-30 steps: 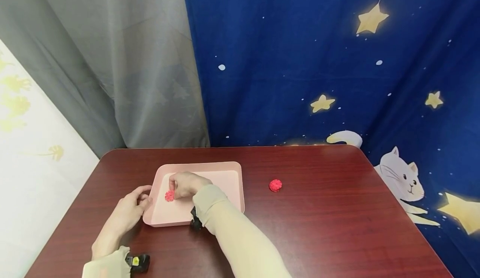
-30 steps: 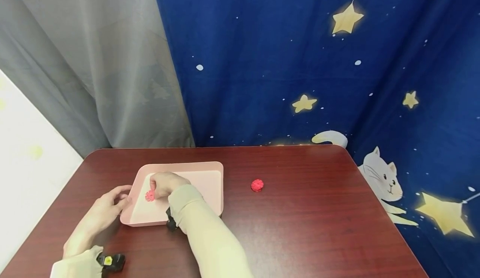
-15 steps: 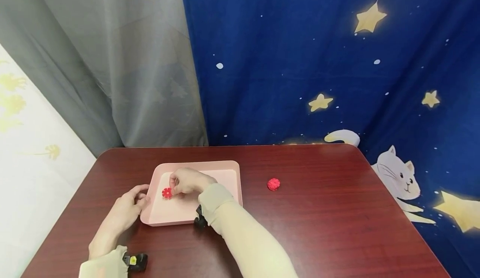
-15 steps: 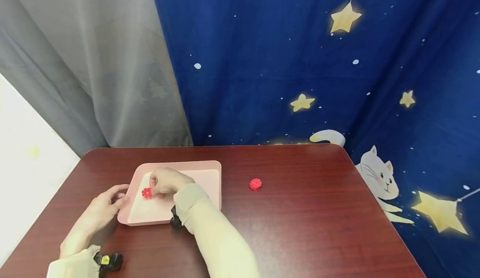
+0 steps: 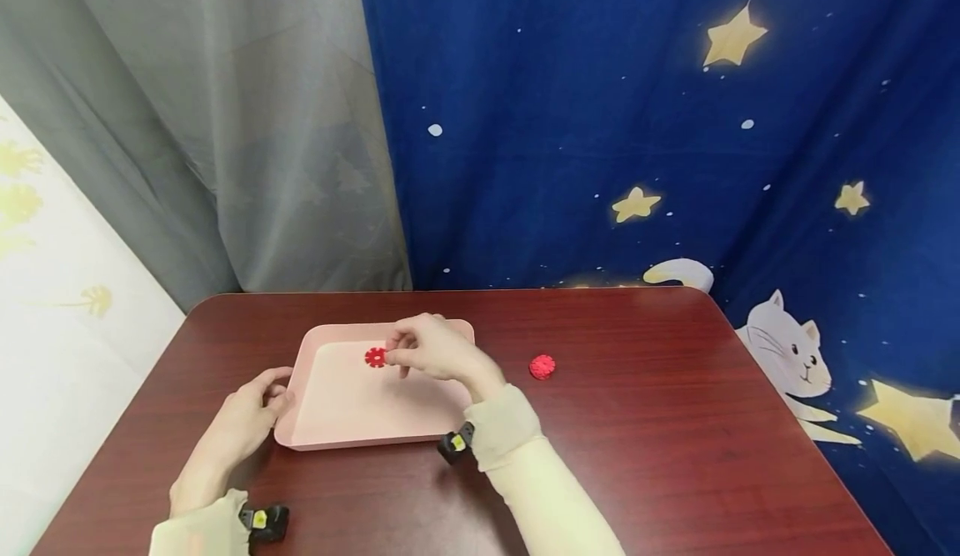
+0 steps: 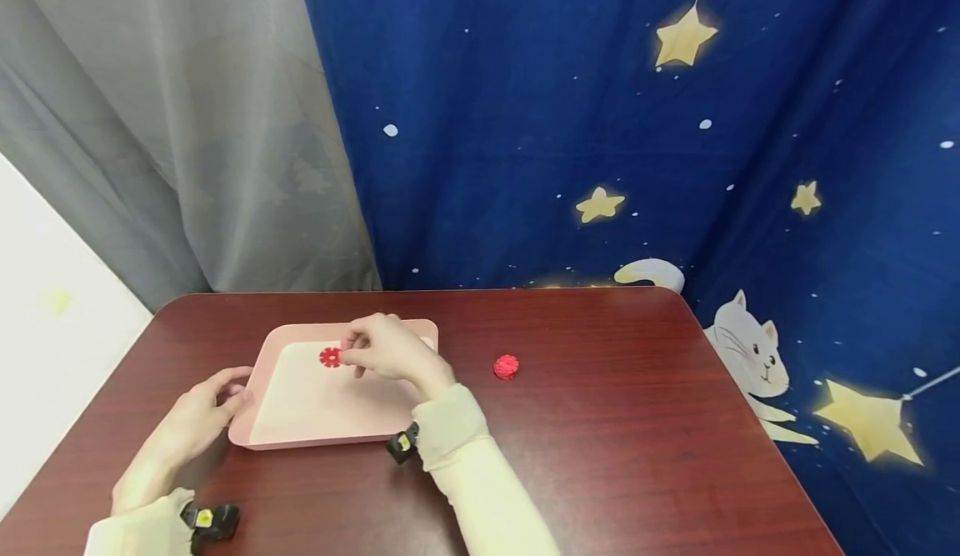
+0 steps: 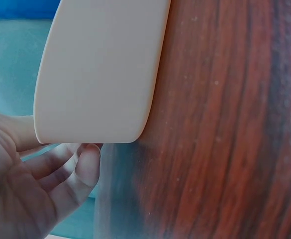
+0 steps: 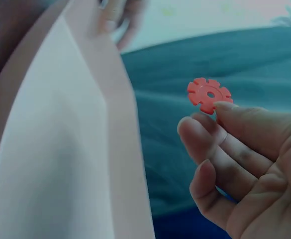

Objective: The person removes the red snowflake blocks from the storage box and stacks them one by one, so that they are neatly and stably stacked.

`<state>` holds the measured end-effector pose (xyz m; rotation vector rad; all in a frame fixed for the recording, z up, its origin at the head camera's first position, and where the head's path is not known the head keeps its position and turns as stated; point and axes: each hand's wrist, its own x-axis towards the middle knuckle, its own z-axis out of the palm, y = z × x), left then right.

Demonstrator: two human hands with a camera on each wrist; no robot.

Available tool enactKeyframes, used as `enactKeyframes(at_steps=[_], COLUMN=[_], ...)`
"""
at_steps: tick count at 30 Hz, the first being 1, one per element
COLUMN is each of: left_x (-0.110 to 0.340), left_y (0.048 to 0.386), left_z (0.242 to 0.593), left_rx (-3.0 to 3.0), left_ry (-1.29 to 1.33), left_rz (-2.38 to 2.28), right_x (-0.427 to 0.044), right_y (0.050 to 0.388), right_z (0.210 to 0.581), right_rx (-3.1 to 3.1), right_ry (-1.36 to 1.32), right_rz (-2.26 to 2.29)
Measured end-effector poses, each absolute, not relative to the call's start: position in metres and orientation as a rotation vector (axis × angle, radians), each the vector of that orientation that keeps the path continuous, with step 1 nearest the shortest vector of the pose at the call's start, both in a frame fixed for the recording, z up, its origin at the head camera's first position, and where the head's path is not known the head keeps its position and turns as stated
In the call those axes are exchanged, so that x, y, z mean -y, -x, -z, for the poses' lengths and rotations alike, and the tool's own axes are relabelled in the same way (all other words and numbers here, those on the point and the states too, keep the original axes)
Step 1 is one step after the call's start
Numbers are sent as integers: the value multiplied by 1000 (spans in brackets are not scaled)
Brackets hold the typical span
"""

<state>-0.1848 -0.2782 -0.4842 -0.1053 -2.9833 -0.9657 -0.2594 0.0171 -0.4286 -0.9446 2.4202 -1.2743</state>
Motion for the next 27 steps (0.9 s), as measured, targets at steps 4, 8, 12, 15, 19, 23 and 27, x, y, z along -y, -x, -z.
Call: enactKeyframes(at_steps=[4,8,12,15,19,23,27], left_x=[278,278,278,278,278,277,276], left_y=[185,185,184,184,185,184,183], left_z=[484,484,485,486,486,486,486], left_rx=[2988,2984,2981,2981,2983,2984,2987], left_ry=[108,107,102,102,96,90,84], left_rz=[969,969,962,959,956,951,948], right_x=[-55,-90,-123,-147,-175,-201,-219], right_y=[252,248,246,246,248,246,242], right_z=[430,436,446,452,463,475,487], right_rx=[-2424,-2396,-2352,-2370,-2411,-2432,-2424], right_ry=[836,707,574,478,346,197,51], right_rz=[1434,1593,1753,1840,1902,1900,1906])
